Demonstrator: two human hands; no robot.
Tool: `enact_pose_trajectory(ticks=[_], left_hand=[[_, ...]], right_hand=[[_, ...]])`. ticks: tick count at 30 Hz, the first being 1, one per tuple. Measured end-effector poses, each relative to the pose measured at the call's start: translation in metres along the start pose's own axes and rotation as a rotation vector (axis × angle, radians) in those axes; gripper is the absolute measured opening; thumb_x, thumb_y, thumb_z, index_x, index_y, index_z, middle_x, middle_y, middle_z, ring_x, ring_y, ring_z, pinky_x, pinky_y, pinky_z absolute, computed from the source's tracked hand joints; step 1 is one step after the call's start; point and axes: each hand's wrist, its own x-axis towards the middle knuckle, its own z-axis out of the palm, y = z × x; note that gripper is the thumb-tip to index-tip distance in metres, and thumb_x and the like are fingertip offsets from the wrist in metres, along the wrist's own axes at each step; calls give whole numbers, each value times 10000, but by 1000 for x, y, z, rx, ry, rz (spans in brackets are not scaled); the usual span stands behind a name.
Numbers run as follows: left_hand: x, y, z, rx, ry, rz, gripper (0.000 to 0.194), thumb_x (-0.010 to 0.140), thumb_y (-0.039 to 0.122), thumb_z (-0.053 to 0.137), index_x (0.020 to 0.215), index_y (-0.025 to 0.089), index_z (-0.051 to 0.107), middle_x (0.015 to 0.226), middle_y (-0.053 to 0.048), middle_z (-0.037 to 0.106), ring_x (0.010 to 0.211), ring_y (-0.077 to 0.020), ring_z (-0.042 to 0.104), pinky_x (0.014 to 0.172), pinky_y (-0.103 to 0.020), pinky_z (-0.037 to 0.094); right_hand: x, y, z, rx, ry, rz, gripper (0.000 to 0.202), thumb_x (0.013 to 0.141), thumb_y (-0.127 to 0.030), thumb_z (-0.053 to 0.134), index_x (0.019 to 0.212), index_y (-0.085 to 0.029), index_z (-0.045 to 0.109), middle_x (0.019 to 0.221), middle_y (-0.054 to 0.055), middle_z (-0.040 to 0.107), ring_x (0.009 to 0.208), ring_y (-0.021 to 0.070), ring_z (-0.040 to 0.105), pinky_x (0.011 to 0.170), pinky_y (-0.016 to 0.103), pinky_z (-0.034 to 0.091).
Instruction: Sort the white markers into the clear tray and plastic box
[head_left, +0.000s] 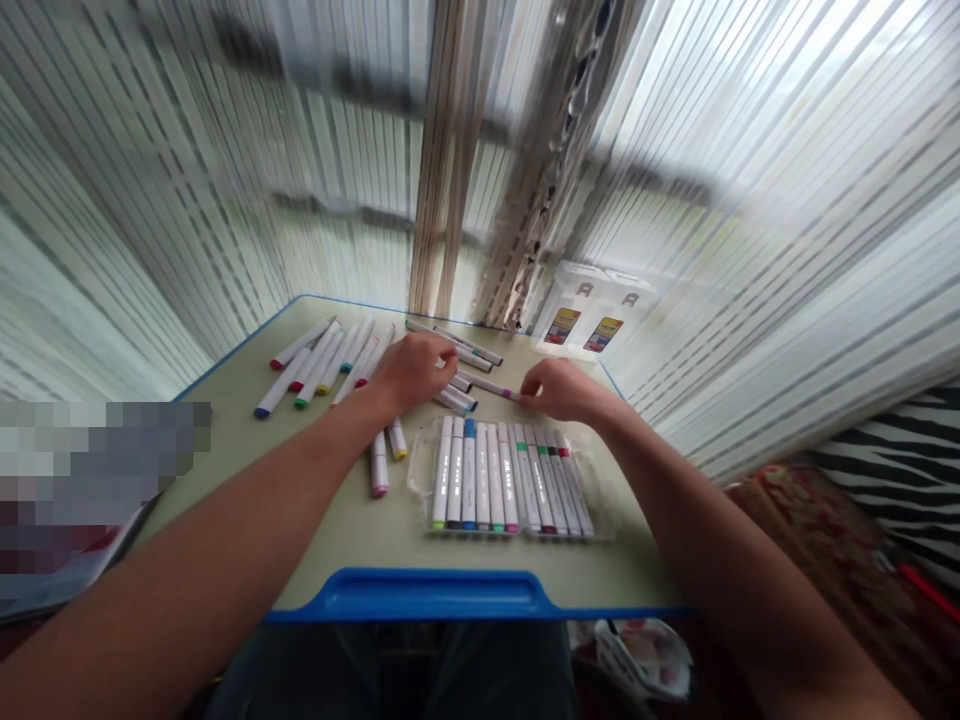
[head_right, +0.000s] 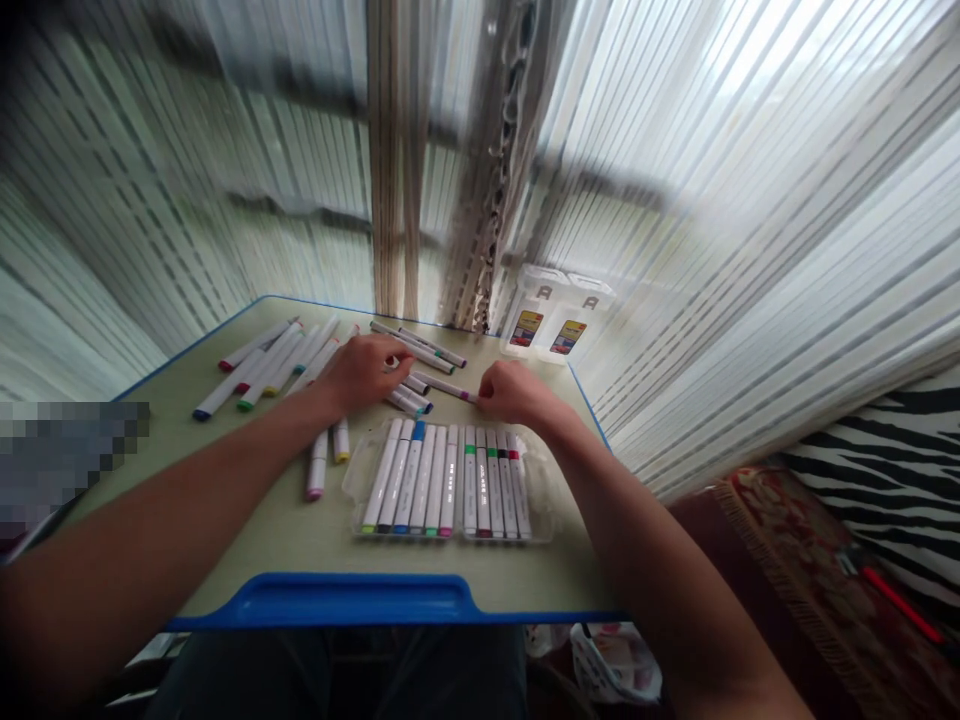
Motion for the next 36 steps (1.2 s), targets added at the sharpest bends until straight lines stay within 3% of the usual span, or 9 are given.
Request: enact_pose_trajectory(ticks=[4,13,19,23,26,31,36], left_hand=[[1,3,1,-39,-33,56,317,917,309,487,928,150,760,1003,-107,773,944,-251,700,905,-366,533],[1,2,1,-28,-60,65,324,926,299,497,980,131,769,1027,-120,760,995,-264,697,954,-381,525],[-2,5,3,-40,-81,75,351,936,314,535,1164,128,727,1217,-118,728,1147,-262,667,1036,-367,491],[-3,5,6,-33,-114,130,410,961,354,535,1250,109,692,1248,-139,714,1197,-277,642,1062,-382,468],[-1,3,6,-58,-112,162,357,975,309,517,1191,104,714,1177,-143,735,1143,-282,658,1016,-383,476],[4,3,5,-237,-107,188,295,982,313,520,1039,125,739,928,-95,753,850,-224,678,786,-323,482],[5,10,3,-386,-47,166,281,976,307,533,950,127,747,847,-78,738,768,-185,646,718,-299,449]], right_hand=[[-8,14,0,57,25,64,32,755,-232,805,765,-240,834,798,52,798,696,201,678,627,289,465],[-6,20,4,105,32,23,79,781,-249,757,766,-177,788,698,35,748,624,150,640,583,258,441],[-4,31,8,460,47,100,160,715,-275,806,770,-150,724,622,16,698,524,122,597,492,242,454],[-3,34,10,679,87,73,282,633,-322,882,766,-148,706,640,30,712,526,123,621,484,237,494],[-2,33,10,788,157,40,353,569,-367,931,741,-161,701,625,22,705,540,121,626,496,233,504],[0,30,13,855,207,18,396,505,-376,962,689,-173,676,599,-1,679,520,112,608,483,232,488],[-2,25,13,828,190,-1,352,600,-415,925,659,-164,686,582,14,680,501,101,583,454,216,429]])
